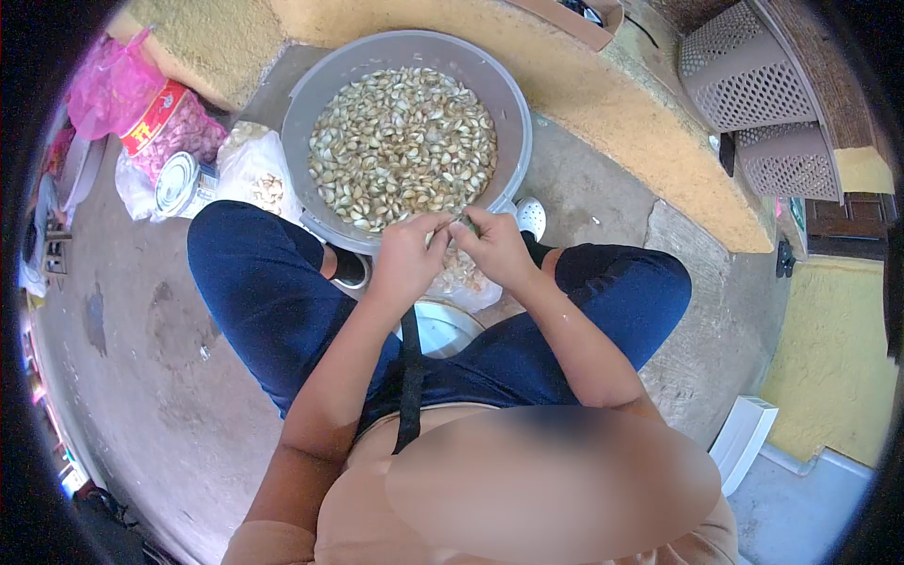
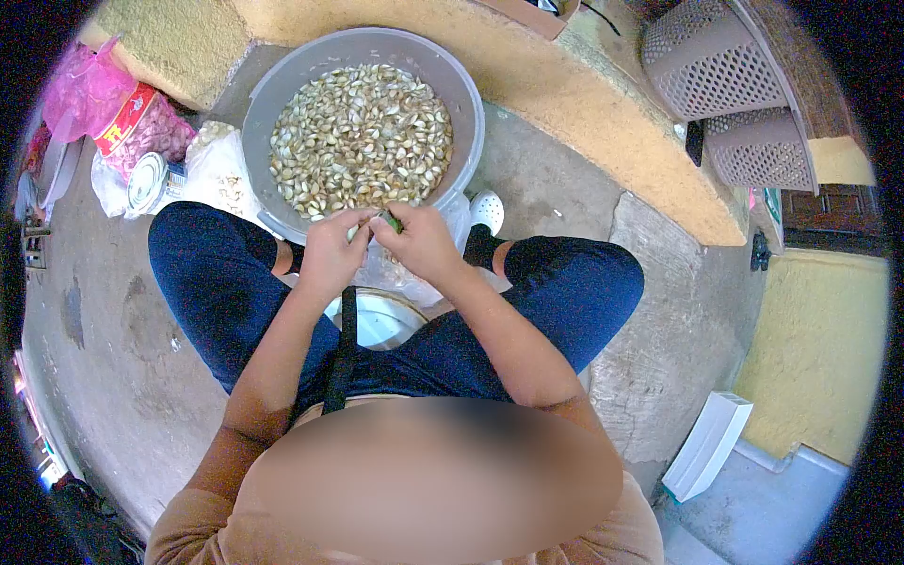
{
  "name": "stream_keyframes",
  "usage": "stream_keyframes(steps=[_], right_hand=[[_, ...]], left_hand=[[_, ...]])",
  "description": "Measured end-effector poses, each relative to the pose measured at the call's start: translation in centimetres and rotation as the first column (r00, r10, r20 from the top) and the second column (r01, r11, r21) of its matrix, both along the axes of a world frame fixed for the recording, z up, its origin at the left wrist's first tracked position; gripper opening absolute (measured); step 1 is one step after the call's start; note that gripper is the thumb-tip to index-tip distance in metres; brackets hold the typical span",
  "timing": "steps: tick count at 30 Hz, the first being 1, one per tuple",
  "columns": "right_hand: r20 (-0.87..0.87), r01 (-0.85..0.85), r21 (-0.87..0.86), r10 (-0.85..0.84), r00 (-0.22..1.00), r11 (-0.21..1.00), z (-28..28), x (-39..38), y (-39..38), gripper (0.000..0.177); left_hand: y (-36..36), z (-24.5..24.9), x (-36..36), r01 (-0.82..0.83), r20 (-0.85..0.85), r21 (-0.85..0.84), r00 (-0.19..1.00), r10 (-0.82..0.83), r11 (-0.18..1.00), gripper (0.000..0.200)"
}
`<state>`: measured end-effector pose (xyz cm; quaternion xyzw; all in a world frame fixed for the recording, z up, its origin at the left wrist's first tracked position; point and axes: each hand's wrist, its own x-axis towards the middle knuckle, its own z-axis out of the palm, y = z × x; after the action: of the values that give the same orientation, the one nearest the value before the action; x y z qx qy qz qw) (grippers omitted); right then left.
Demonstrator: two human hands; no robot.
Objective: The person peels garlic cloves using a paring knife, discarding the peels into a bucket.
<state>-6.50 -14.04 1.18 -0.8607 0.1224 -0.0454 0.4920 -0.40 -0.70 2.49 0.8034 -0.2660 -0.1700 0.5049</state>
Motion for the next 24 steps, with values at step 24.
stream_keyframes(steps=[24], right_hand=[[0.023,-0.266,-0.226,0.279,0.96,0.937,2.6,-0.2,-2.3,0.022]], left_hand=[[0.8,0.0,1.6,-0.088,-0.842,-0.36,0.46,-0.283,0.929,0.028]])
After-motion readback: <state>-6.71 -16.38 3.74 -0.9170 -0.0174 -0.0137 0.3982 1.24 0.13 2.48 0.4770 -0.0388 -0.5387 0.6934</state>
